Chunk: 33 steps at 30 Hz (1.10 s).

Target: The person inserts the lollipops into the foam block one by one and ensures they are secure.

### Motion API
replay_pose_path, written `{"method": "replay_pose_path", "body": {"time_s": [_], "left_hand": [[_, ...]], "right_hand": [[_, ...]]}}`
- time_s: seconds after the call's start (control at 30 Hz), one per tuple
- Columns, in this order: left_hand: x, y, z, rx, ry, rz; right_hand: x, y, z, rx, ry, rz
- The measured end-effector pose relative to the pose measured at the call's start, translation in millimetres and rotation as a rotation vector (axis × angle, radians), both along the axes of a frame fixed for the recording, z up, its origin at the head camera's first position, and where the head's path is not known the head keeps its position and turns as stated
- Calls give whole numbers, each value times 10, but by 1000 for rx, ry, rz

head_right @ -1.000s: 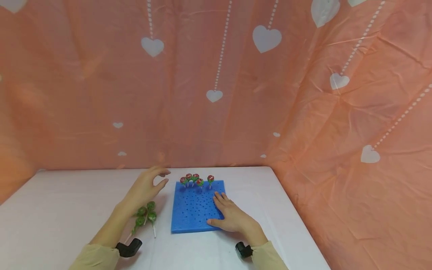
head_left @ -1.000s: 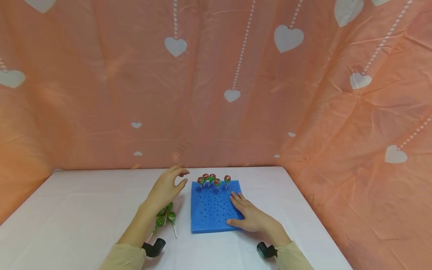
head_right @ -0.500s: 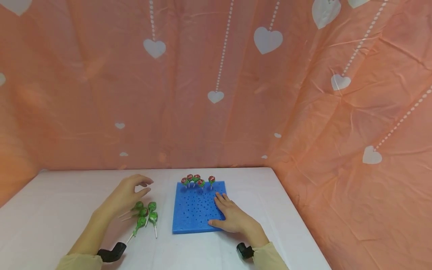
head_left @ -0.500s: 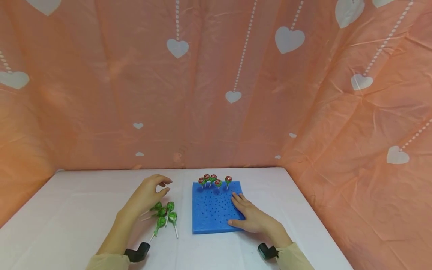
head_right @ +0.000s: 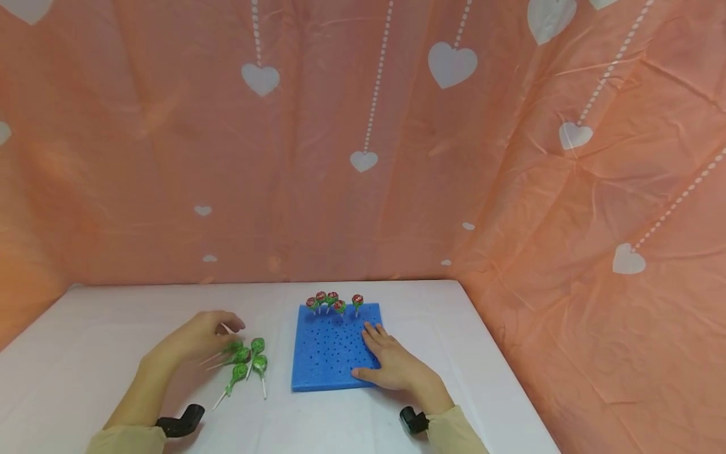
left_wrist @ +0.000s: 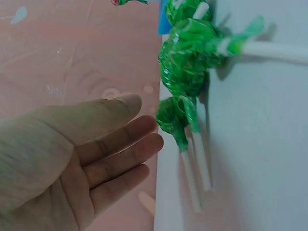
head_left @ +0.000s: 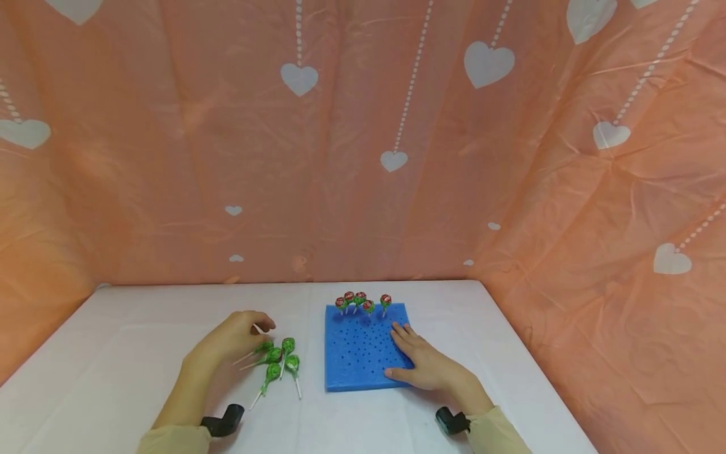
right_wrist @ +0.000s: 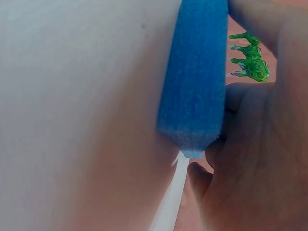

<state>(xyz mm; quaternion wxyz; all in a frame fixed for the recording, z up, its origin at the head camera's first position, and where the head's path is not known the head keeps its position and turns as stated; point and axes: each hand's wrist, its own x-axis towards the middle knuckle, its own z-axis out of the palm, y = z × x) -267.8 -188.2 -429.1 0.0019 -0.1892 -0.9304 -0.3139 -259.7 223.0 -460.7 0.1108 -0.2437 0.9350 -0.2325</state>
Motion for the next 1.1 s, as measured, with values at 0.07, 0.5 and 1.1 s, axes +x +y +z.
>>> {"method": "replay_pose_path", "body": {"time_s": [0.07,0.5,1.1], "left_hand": [[-4,-10,-10,-3,1,-5],[-6,-16,-62,-14,-32,-33],[-3,30,-74,-22,-75,17]], "right_hand": [[-4,6,2,2,-1,-1],[-9,9,-13,0,-1,-1],[-7,25,-6,-17,20,27]]}}
